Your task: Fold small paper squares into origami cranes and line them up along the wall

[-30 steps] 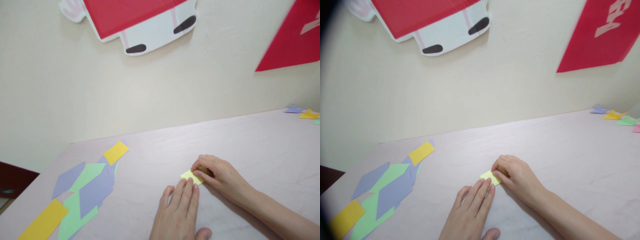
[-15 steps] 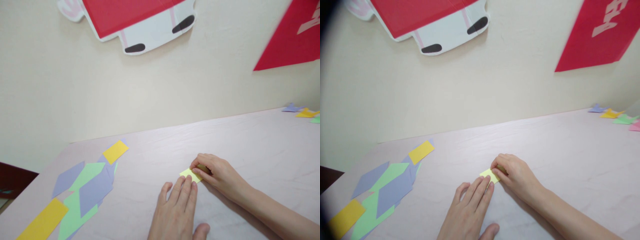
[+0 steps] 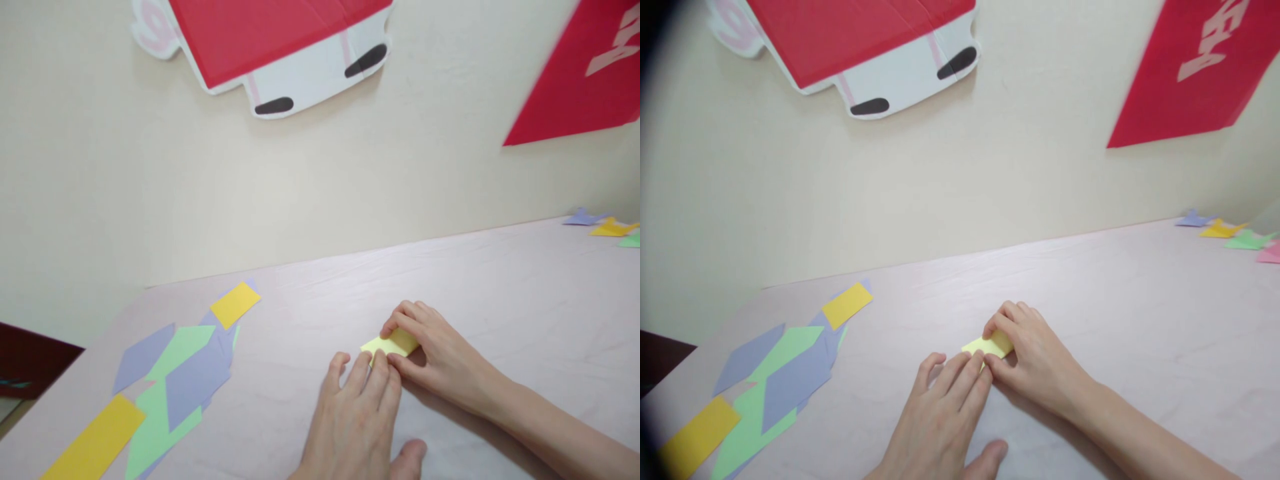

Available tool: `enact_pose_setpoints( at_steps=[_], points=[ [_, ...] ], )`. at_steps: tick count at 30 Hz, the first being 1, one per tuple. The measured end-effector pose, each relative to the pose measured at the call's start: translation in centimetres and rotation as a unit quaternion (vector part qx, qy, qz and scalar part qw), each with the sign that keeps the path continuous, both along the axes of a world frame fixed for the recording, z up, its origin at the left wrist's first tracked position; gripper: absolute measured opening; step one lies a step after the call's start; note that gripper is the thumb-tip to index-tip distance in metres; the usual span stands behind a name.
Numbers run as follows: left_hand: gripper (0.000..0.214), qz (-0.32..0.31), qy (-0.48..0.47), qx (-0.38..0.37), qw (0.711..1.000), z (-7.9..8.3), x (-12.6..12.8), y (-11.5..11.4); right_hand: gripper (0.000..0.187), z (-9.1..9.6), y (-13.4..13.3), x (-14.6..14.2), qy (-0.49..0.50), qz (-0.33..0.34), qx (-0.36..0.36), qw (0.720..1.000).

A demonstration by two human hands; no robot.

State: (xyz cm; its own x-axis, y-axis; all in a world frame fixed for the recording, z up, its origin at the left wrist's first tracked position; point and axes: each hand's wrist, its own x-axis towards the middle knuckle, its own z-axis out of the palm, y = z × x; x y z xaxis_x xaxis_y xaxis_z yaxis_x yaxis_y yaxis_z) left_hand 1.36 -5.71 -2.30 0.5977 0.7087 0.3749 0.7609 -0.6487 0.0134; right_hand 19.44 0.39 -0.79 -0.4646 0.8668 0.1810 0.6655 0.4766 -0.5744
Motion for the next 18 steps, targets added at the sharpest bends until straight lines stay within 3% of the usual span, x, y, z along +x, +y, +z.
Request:
enact_pose_setpoints(
  at_steps=[18],
  points=[
    [0.052, 0.002, -0.022, -0.041, 0.999, 0.19, -0.1, -0.23, 0.044, -0.44, 0.27, 0.86, 0.017, -0.003, -0.051, 0.999]
  ],
)
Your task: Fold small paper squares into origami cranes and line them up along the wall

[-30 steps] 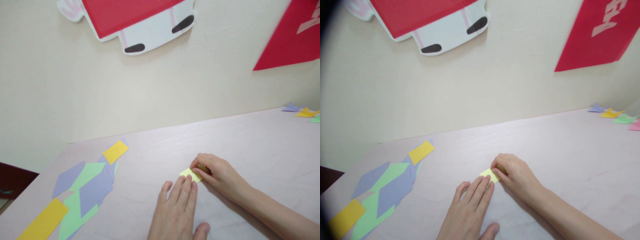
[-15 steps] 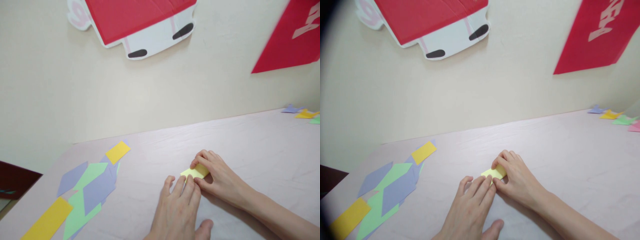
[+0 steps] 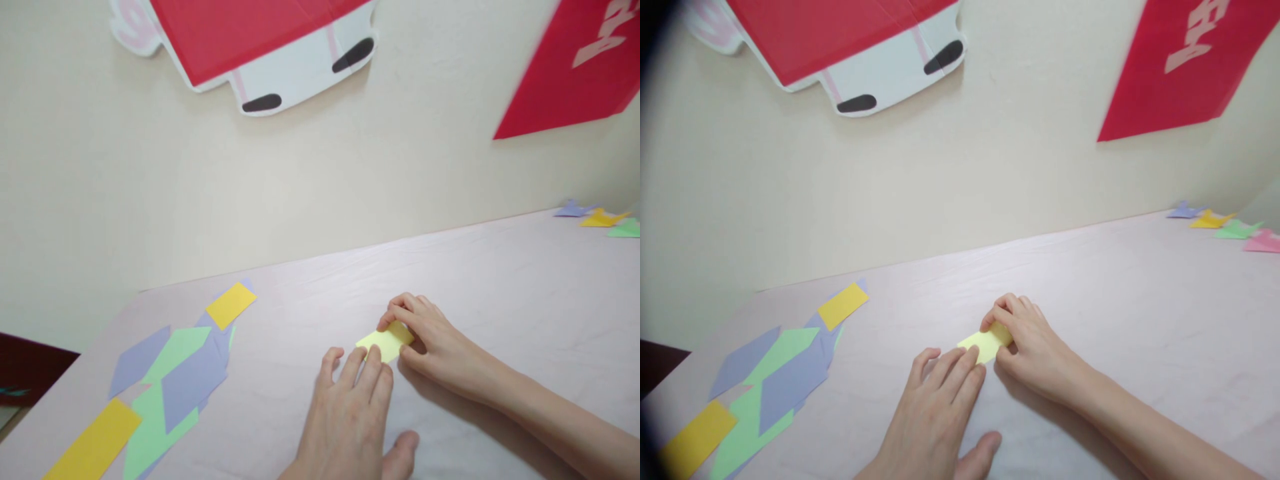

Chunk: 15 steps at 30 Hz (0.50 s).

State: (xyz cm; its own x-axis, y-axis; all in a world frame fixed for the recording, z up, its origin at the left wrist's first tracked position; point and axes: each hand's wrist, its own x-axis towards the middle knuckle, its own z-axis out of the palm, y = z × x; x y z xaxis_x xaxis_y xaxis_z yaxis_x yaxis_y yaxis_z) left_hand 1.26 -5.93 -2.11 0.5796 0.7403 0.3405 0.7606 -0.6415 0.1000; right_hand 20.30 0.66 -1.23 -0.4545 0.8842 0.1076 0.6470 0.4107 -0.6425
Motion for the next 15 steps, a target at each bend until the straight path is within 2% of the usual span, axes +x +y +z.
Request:
enact_pose_setpoints(
  at_steps=[5, 10, 15],
  points=[
    [0.044, 0.006, -0.014, -0.008, 1.0, 0.2, 0.0, 0.0, 0.047, -0.1, 0.5, 0.7, 0.011, 0.002, -0.015, 1.0],
    [0.032, 0.023, -0.022, 0.021, 0.999, 0.4, -0.6, 0.0, 0.05, -0.2, 0.8, 1.0, 0.023, 0.002, -0.036, 0.999],
    [0.029, 0.022, -0.04, 0.049, 0.998, -0.5, -1.2, -0.1, 0.049, 0.2, 1.0, 1.4, 0.038, 0.006, -0.054, 0.998]
  ],
)
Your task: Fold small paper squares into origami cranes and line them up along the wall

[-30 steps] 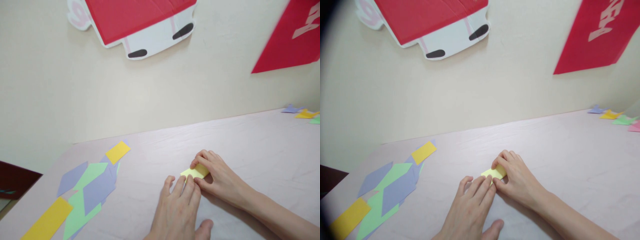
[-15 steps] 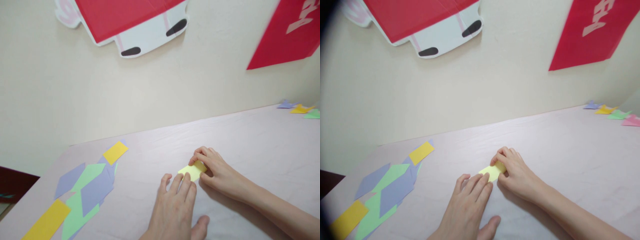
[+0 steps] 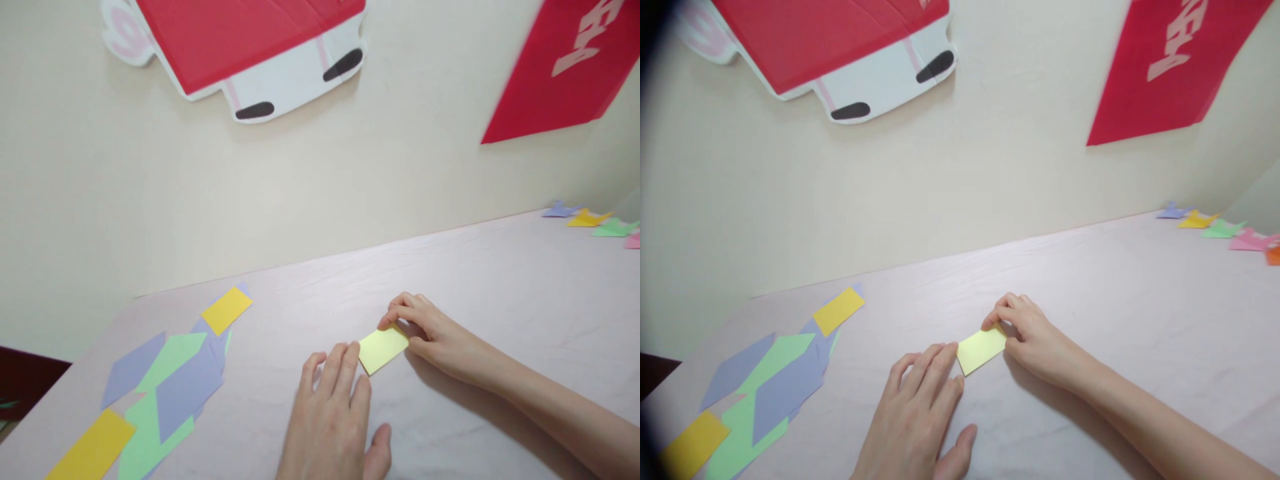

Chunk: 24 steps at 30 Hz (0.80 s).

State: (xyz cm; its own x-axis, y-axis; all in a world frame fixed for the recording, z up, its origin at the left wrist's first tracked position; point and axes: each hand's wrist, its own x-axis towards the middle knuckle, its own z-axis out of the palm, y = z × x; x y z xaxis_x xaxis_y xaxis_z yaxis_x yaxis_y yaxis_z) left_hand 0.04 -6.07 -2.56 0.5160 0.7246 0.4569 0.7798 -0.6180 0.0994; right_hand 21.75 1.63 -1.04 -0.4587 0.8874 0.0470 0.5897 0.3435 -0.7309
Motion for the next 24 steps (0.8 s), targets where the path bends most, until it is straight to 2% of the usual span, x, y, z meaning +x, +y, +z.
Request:
enact_pose_setpoints(
  at_steps=[4, 8, 11, 17, 24],
  points=[
    [0.034, 0.002, -0.017, -0.052, 0.999, -0.37, -0.36, 0.06, 0.045, 0.76, -0.18, 0.24, 0.024, -0.006, -0.032, 0.999],
    [0.066, -0.012, -0.049, -0.073, 0.996, 0.05, -0.49, 0.41, 0.043, 0.96, -0.45, 0.33, 0.007, 0.034, -0.007, 0.999],
    [0.079, -0.005, -0.075, -0.105, 0.992, 0.21, -0.33, 0.64, 0.04, 0.91, -0.43, 0.56, 0.005, 0.054, -0.009, 0.998],
    [0.082, -0.026, -0.111, -0.139, 0.984, 0.09, -0.25, 0.66, 0.029, 0.8, -0.21, 0.87, 0.029, 0.083, -0.001, 0.996],
    [0.084, -0.052, -0.141, -0.141, 0.979, -0.05, -0.2, 0.64, 0.037, 0.41, -0.52, 0.39, 0.031, 0.111, 0.044, 0.992]
  ],
)
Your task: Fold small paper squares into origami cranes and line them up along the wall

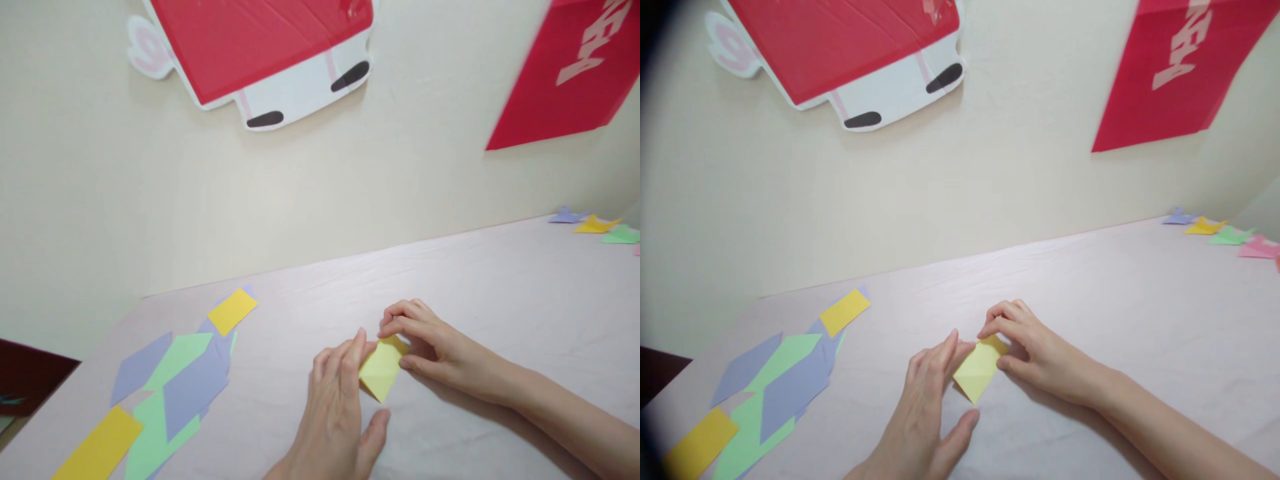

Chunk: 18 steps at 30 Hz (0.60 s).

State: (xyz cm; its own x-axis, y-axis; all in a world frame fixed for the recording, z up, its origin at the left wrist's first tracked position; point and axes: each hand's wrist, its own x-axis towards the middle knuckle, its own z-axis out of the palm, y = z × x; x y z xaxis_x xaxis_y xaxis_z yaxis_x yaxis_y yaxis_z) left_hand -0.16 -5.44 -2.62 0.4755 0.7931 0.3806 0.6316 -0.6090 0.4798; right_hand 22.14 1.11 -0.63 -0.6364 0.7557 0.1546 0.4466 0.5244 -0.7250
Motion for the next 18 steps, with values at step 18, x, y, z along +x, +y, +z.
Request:
enact_pose_setpoints(
  at_steps=[18],
  points=[
    [0.053, -0.033, 0.13, 0.043, 0.99, 0.5, 0.1, 0.3, 0.02, -1.2, 0.9, 0.3, -0.017, -0.027, 0.191, 0.981]
  ],
)
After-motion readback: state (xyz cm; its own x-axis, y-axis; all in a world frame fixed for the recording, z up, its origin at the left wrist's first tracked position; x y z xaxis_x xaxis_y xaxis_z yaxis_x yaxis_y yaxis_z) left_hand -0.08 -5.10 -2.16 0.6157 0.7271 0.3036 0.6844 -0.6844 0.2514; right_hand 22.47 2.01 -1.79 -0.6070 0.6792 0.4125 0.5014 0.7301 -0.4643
